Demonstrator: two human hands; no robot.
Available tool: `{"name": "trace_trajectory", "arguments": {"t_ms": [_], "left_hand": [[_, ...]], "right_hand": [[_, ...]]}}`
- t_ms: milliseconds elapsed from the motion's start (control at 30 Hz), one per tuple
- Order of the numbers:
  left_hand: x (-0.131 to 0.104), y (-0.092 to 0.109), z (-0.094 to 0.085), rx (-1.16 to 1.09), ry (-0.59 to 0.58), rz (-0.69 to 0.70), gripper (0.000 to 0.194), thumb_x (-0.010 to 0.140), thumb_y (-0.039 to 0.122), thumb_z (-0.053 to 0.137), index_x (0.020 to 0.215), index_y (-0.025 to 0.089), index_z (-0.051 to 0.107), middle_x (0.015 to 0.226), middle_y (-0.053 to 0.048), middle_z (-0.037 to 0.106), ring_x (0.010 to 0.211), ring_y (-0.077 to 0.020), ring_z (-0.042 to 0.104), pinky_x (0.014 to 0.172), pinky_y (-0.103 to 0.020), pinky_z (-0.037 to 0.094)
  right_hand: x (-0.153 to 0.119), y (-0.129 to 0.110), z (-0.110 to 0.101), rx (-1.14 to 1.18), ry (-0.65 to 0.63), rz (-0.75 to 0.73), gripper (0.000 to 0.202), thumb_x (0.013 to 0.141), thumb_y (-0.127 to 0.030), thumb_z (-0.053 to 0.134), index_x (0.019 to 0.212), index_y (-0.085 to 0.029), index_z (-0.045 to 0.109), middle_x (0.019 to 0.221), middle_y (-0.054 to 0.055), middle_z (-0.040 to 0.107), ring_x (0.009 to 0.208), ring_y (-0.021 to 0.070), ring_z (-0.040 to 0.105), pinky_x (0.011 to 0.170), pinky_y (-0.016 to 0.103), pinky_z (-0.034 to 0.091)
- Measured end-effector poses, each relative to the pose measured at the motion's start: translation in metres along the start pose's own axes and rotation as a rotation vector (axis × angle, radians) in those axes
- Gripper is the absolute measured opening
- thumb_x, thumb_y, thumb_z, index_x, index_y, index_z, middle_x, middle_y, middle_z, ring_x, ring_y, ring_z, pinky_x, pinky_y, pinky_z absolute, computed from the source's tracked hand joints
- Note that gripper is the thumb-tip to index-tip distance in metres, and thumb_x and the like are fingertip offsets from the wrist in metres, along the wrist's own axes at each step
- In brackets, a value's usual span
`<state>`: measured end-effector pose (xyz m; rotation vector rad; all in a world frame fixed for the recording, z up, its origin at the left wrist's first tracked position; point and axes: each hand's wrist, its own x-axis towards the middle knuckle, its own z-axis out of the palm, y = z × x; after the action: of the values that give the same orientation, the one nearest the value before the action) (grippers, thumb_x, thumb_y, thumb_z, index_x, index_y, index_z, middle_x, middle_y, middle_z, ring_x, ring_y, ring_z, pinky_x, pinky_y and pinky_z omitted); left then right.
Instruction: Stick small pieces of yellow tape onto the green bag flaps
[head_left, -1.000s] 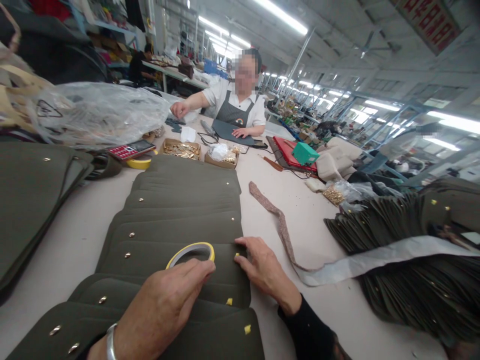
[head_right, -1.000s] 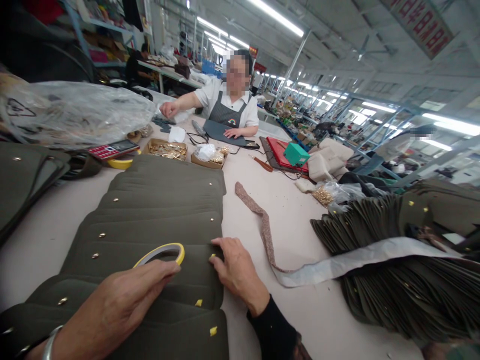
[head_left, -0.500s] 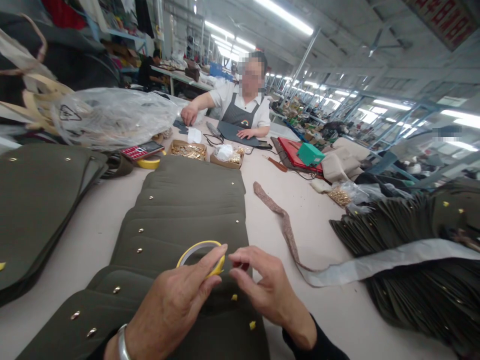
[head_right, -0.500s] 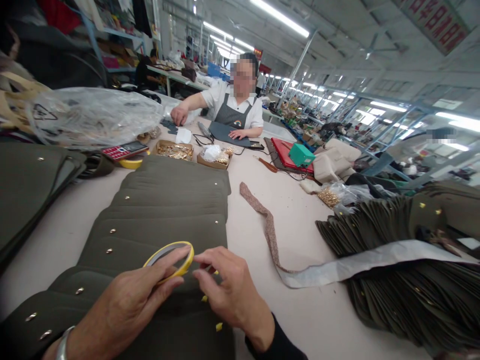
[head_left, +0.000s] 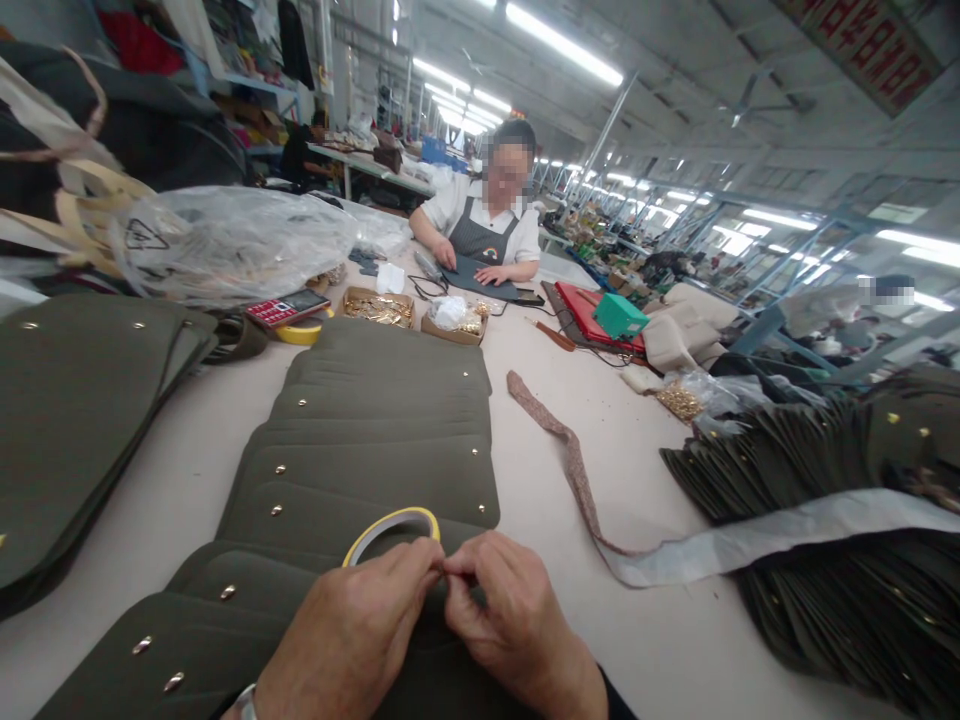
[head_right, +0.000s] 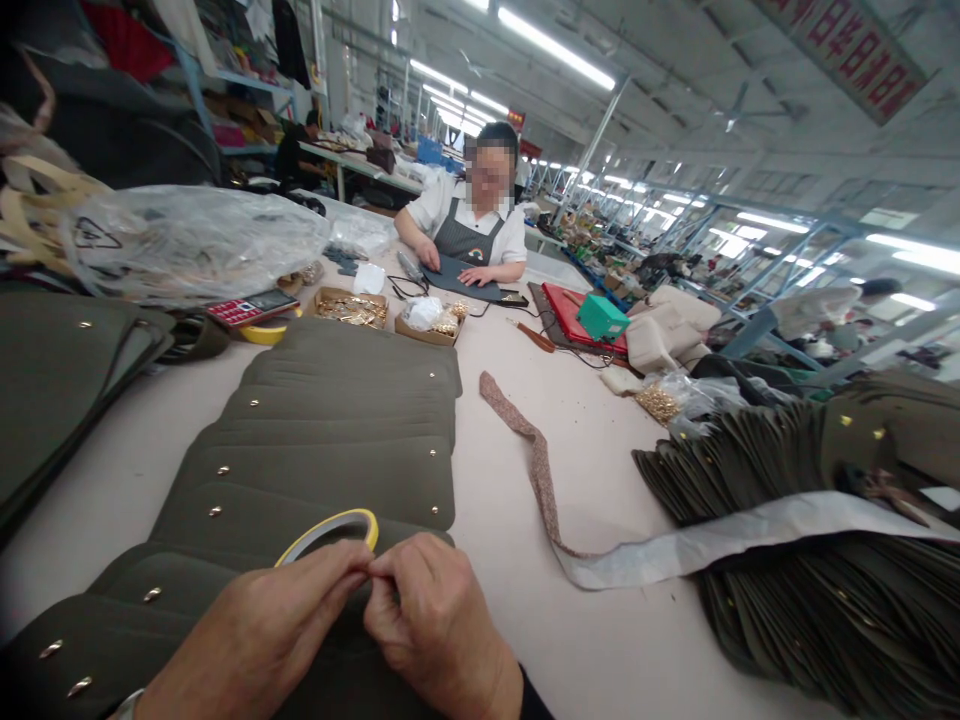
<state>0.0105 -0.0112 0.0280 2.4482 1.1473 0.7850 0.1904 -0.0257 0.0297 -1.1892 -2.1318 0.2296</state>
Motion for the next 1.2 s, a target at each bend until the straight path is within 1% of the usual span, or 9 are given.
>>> {"name": "trace_trajectory", "arguments": {"t_ms": [100,200,367,533,633,900,1000,1100,1200], "left_hand": [[0.005,0.000,0.001,0.023,0.035,-0.002,0.024,0.095,0.016,0.035,0.085,0.023,0.056,0.069,0.002,0.064,0.059,-0.0126,0.065,0.054,-0.020,0.048],[0.010,0.003,0.003,0.017,0.128,0.087,0.025,0.094,0.014,0.036,0.086,0.022,0.058,0.065,0.002,0.060,0.057,-0.0111,0.061,0.055,-0.019,0.046],[0.013,0.000,0.010,0.098,0.144,0.116,0.019,0.092,0.012,0.042,0.089,0.020,0.059,0.072,0.000,0.061,0.065,-0.0133,0.059,0.062,-0.023,0.047],[0.016,-0.011,0.019,0.268,-0.178,-0.046,0.021,0.085,0.003,0.048,0.088,0.021,0.060,0.084,-0.002,0.064,0.077,-0.0184,0.059,0.066,-0.028,0.048],[0.017,-0.012,0.021,0.260,-0.259,-0.073,0.021,0.086,0.004,0.048,0.089,0.021,0.060,0.087,-0.002,0.064,0.079,-0.0181,0.057,0.067,-0.028,0.047],[0.017,-0.012,0.021,0.231,-0.271,-0.089,0.021,0.086,0.003,0.047,0.087,0.020,0.059,0.087,-0.003,0.063,0.079,-0.0177,0.056,0.069,-0.028,0.046],[0.017,-0.013,0.021,0.224,-0.282,-0.100,0.021,0.086,0.003,0.047,0.087,0.020,0.059,0.087,-0.003,0.063,0.080,-0.0178,0.056,0.069,-0.028,0.046],[0.017,-0.015,0.021,0.204,-0.280,-0.108,0.024,0.085,0.001,0.047,0.089,0.021,0.059,0.089,-0.003,0.064,0.082,-0.0192,0.056,0.069,-0.029,0.047],[0.017,-0.017,0.020,0.200,-0.256,-0.100,0.025,0.084,0.000,0.046,0.089,0.021,0.059,0.090,-0.003,0.064,0.083,-0.0199,0.056,0.069,-0.030,0.047]], "right_hand": [[0.004,-0.003,0.001,0.127,0.029,0.184,0.014,0.081,-0.011,0.053,0.077,-0.020,0.063,0.069,0.003,0.064,0.063,0.0149,0.060,0.061,0.026,0.048],[0.011,0.005,0.001,0.404,0.032,0.573,0.010,0.078,-0.019,0.058,0.069,-0.018,0.062,0.057,-0.001,0.061,0.050,0.0120,0.056,0.048,0.022,0.044],[0.017,0.053,-0.005,0.678,-0.015,0.895,0.025,0.074,-0.038,0.066,0.073,-0.014,0.064,0.054,-0.001,0.060,0.045,0.0105,0.055,0.046,0.022,0.045],[0.012,0.082,-0.005,0.548,-0.175,0.851,0.027,0.079,-0.039,0.064,0.081,-0.012,0.069,0.060,0.000,0.061,0.051,0.0099,0.054,0.049,0.021,0.042],[0.014,0.080,-0.003,0.356,-0.223,0.775,0.020,0.082,-0.031,0.060,0.078,-0.015,0.070,0.060,0.000,0.062,0.053,0.0110,0.053,0.050,0.021,0.040],[0.030,0.072,0.000,-0.017,-0.316,0.491,0.015,0.085,-0.018,0.055,0.077,-0.019,0.068,0.072,0.001,0.069,0.065,0.0154,0.060,0.062,0.025,0.042],[0.030,0.076,-0.004,-0.125,-0.371,0.450,0.014,0.087,-0.021,0.057,0.097,-0.020,0.066,0.067,0.000,0.066,0.061,0.0168,0.061,0.062,0.027,0.042],[0.023,0.081,-0.012,-0.165,-0.255,0.394,0.021,0.089,-0.026,0.058,0.109,-0.020,0.060,0.069,0.000,0.065,0.063,0.0176,0.062,0.063,0.028,0.045],[0.013,0.083,-0.019,-0.147,-0.205,0.178,0.014,0.094,-0.020,0.048,0.095,-0.019,0.062,0.084,0.005,0.066,0.079,0.0178,0.063,0.074,0.029,0.049]]}}
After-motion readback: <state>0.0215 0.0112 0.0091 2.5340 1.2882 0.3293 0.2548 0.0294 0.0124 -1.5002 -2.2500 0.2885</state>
